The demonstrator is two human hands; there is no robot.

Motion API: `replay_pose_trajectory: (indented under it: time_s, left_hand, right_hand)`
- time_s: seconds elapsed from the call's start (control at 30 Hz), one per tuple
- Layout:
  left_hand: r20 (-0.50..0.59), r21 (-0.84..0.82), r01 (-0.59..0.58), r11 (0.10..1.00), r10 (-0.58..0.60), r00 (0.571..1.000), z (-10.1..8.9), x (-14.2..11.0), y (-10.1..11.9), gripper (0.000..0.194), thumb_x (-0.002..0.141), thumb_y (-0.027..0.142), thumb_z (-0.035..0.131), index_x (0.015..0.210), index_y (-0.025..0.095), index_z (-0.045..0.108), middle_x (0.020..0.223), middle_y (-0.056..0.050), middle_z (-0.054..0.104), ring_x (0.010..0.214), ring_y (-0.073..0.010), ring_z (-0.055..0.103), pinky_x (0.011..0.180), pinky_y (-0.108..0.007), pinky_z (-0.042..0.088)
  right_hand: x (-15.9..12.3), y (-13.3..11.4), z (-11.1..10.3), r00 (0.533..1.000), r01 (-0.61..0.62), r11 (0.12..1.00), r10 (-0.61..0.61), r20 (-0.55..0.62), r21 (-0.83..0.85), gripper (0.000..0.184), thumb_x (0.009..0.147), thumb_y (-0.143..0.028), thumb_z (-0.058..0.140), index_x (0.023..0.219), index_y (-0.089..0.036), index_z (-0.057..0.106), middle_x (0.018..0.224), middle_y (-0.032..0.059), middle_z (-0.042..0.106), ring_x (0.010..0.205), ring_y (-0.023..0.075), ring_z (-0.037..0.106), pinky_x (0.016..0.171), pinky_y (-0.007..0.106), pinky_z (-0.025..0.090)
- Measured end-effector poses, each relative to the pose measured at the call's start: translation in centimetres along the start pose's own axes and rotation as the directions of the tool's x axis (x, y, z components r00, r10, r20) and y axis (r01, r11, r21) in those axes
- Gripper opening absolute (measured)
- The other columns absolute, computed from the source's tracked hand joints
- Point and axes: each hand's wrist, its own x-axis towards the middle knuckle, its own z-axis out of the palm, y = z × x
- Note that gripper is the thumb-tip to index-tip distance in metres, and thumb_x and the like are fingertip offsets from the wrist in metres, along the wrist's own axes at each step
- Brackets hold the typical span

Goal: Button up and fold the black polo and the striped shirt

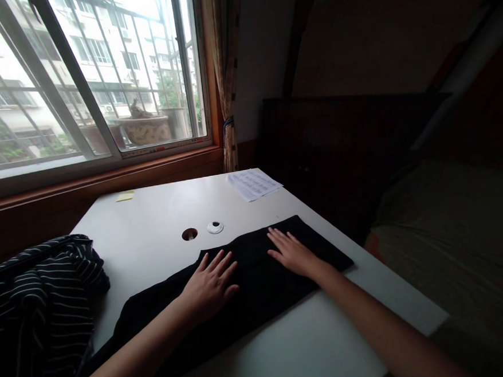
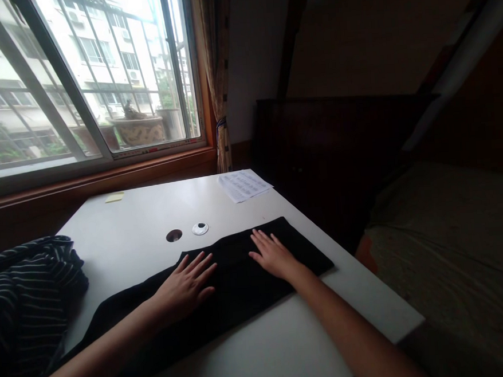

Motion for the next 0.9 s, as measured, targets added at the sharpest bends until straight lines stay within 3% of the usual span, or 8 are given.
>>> replay_pose_trajectory:
  time_s: [0.07, 0.13, 0.4, 0.57, 0.73, 0.9]
  left_hand:
    - [-0.015, 0.001, 0.024, 1.0, -0.024, 1.0, 0.9, 2.0, -0.4, 0.063, 0.1, 0.06, 0.028, 0.151, 0.024, 0.034, 0.159, -0.009, 0.027, 0.148, -0.0305, 0.021, 0.118, -0.06, 0.02]
    - [-0.031, 0.001, 0.041, 0.999, -0.041, 0.999, 1.7, 3.3, -1.0, 0.064, 0.1, 0.06, 0.029, 0.152, 0.023, 0.031, 0.159, -0.009, 0.027, 0.148, -0.0294, 0.02, 0.119, -0.059, 0.015]
    - [-0.072, -0.03, 0.047, 0.998, -0.049, 0.996, 3.0, 3.1, -3.1, 0.063, 0.101, 0.059, 0.026, 0.154, 0.026, 0.025, 0.161, -0.005, 0.021, 0.149, -0.0264, 0.016, 0.121, -0.055, 0.014]
    - [-0.037, -0.034, 0.027, 0.999, -0.029, 0.999, 2.0, 2.3, -3.8, 0.06, 0.102, 0.058, 0.024, 0.154, 0.027, 0.025, 0.161, -0.003, 0.019, 0.15, -0.0243, 0.015, 0.121, -0.053, 0.012]
    - [0.007, -0.03, 0.092, 0.995, -0.091, 0.996, 0.8, -0.9, -5.3, 0.06, 0.102, 0.057, 0.024, 0.155, 0.03, 0.018, 0.161, -0.003, 0.015, 0.15, -0.0245, 0.015, 0.121, -0.054, 0.013]
    - [0.009, 0.032, 0.216, 0.976, -0.216, 0.976, 0.9, -8.6, -8.0, 0.058, 0.103, 0.053, 0.029, 0.155, 0.03, 0.015, 0.16, -0.003, 0.022, 0.149, -0.0243, 0.02, 0.121, -0.051, 0.013]
  right_hand:
    - [1.7, -1.6, 0.7, 0.999, 0.037, 0.999, -0.037, 0.0, 0.039, 0.072, 0.098, -0.063, 0.02, 0.155, -0.019, 0.024, 0.162, 0.0075, 0.021, 0.15, 0.022, 0.016, 0.121, 0.047, 0.014]
    - [2.7, -1.4, 1.2, 0.999, 0.034, 0.998, -0.034, -0.007, 0.055, 0.072, 0.098, -0.063, 0.02, 0.155, -0.019, 0.022, 0.162, 0.0076, 0.02, 0.15, 0.0212, 0.015, 0.121, 0.047, 0.013]
    - [3.5, 7.8, 1.3, 0.974, -0.224, 0.974, 0.224, 0.034, -0.023, 0.07, 0.098, -0.059, 0.018, 0.157, -0.021, 0.017, 0.163, 0.0036, 0.017, 0.15, 0.0205, 0.012, 0.122, 0.045, 0.012]
    - [3.9, 10.4, 1.4, 0.962, -0.268, 0.962, 0.27, 0.047, -0.046, 0.068, 0.098, -0.056, 0.017, 0.156, -0.021, 0.02, 0.163, 0.0026, 0.017, 0.15, 0.0205, 0.013, 0.121, 0.044, 0.012]
    - [3.8, 10.8, 1.5, 0.954, -0.296, 0.953, 0.299, 0.036, -0.067, 0.066, 0.099, -0.054, 0.015, 0.156, -0.021, 0.02, 0.163, 0.0025, 0.018, 0.15, 0.0205, 0.012, 0.121, 0.046, 0.013]
    - [3.8, 10.8, 1.6, 0.951, -0.305, 0.949, 0.308, 0.022, -0.077, 0.067, 0.098, -0.054, 0.014, 0.156, -0.02, 0.021, 0.163, 0.0022, 0.018, 0.15, 0.0211, 0.012, 0.121, 0.048, 0.013]
